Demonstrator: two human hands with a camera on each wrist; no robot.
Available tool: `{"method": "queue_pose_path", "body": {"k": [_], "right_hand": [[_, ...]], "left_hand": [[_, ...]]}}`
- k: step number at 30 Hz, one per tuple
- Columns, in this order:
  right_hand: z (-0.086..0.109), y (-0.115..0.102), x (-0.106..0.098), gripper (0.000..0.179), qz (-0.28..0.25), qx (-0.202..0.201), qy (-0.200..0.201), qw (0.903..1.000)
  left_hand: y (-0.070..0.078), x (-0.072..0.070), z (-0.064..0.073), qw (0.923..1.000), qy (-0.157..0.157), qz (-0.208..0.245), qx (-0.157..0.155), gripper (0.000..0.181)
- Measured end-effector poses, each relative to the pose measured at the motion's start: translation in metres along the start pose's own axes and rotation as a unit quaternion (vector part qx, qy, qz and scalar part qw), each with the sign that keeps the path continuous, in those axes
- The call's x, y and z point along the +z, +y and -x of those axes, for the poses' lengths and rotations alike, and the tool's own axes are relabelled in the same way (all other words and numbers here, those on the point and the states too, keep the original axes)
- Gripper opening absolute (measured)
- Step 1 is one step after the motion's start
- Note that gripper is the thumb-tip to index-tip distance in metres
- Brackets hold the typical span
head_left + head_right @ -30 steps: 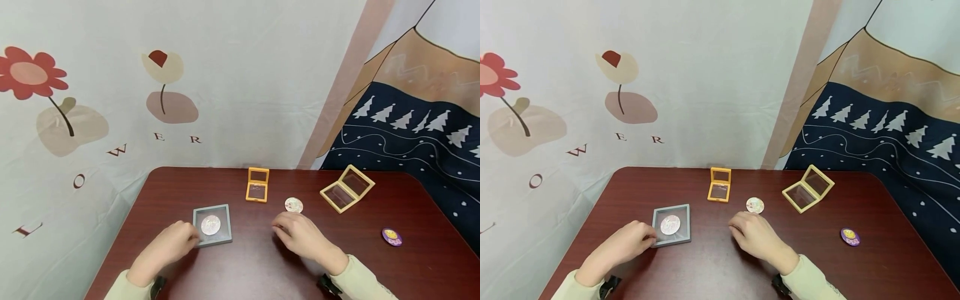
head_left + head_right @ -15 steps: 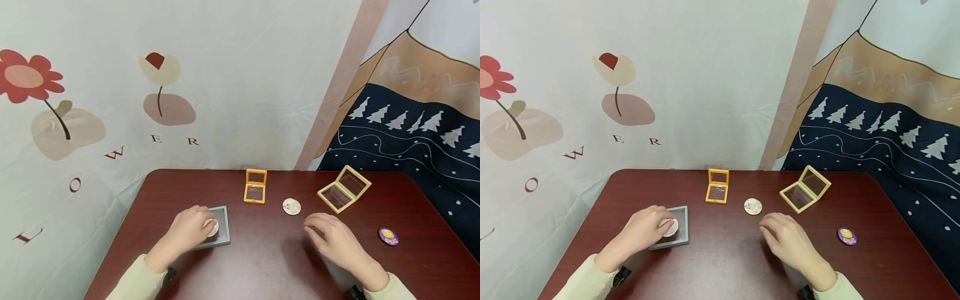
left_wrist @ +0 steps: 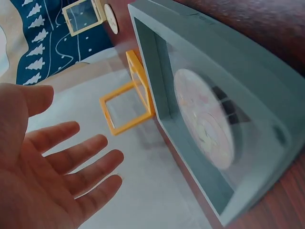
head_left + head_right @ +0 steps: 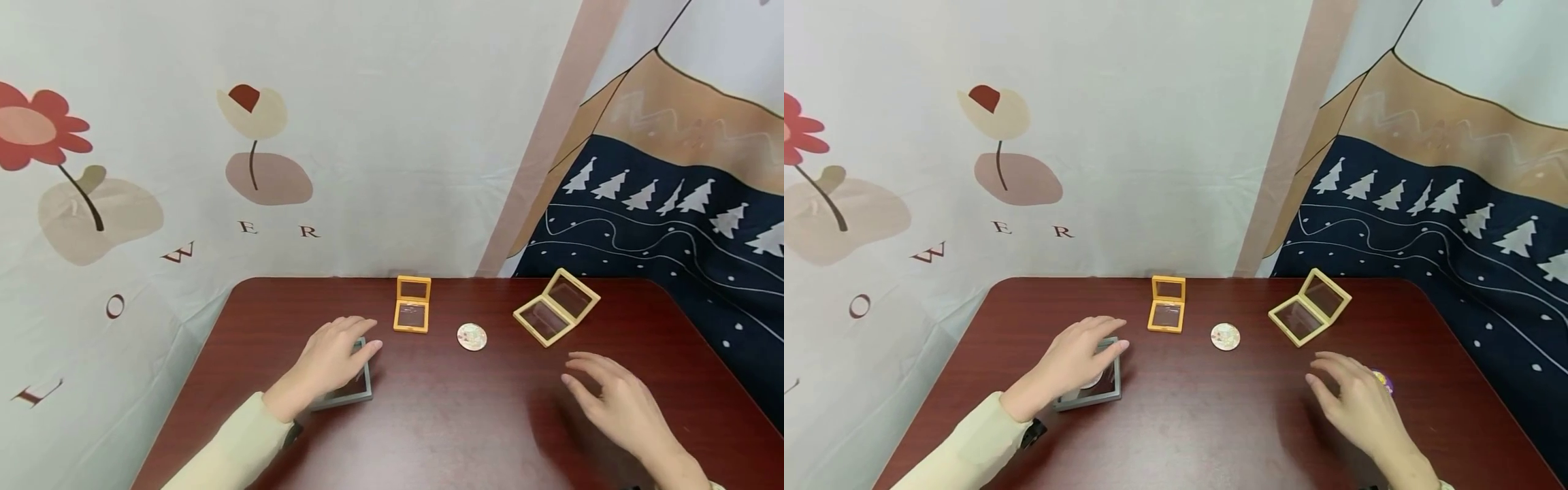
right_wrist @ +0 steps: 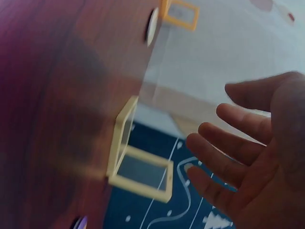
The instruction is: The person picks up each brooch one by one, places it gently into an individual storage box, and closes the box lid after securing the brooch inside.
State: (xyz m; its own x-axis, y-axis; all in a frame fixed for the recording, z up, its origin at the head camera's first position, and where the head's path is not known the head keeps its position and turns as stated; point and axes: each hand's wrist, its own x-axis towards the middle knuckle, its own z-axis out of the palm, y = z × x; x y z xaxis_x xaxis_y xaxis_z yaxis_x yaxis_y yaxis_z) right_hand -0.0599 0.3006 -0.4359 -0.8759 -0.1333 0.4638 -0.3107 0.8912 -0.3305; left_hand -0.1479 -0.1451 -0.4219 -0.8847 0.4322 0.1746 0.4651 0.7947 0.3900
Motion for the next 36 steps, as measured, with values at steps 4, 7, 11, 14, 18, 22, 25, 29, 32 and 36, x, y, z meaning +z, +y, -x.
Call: {"method": "queue_pose_path", "body": {"k": [4, 7, 11, 14, 18, 22, 25, 29, 32, 36], "right_hand": [[0.004, 0.012, -0.006, 0.040, 0.022, 0.042, -0.034, 0.9983], [0.006, 0.020, -0.010, 0.055, 0.026, 0.073, -0.066, 0.9949], [0.007, 0.033, -0.014, 0.069, 0.032, 0.103, -0.099, 0.9892], [0.006, 0.044, -0.016, 0.073, 0.040, 0.115, -0.108, 0.9867], [0.003, 0.058, -0.019, 0.077, 0.052, 0.133, -0.137, 0.9802], [-0.001, 0.072, -0.022, 0.083, 0.065, 0.154, -0.179, 0.9696], [-0.001, 0.081, -0.023, 0.084, 0.075, 0.162, -0.198, 0.9637], [-0.002, 0.092, -0.023, 0.085, 0.083, 0.164, -0.219, 0.9582], [-0.004, 0.100, -0.023, 0.085, 0.086, 0.169, -0.241, 0.9520], [-0.006, 0.107, -0.025, 0.080, 0.093, 0.176, -0.262, 0.9444]], "left_hand": [[0.000, 0.002, -0.008, 0.9999, -0.009, 0.007, -0.006, 0.048], [0.000, 0.005, -0.017, 1.0000, -0.006, 0.005, -0.001, 0.047], [-0.002, 0.008, -0.030, 1.0000, -0.003, 0.000, -0.009, 0.046], [-0.005, 0.009, -0.038, 0.9994, -0.011, -0.001, -0.032, 0.048], [-0.009, 0.009, -0.046, 0.9982, -0.024, 0.001, -0.056, 0.050], [-0.014, 0.011, -0.055, 0.9966, -0.037, 0.008, -0.074, 0.050], [-0.019, 0.014, -0.062, 0.9948, -0.049, 0.014, -0.088, 0.050], [-0.024, 0.015, -0.069, 0.9925, -0.056, 0.025, -0.105, 0.049], [-0.027, 0.017, -0.074, 0.9914, -0.061, 0.027, -0.113, 0.048], [-0.030, 0.021, -0.080, 0.9903, -0.073, 0.018, -0.117, 0.048]]}}
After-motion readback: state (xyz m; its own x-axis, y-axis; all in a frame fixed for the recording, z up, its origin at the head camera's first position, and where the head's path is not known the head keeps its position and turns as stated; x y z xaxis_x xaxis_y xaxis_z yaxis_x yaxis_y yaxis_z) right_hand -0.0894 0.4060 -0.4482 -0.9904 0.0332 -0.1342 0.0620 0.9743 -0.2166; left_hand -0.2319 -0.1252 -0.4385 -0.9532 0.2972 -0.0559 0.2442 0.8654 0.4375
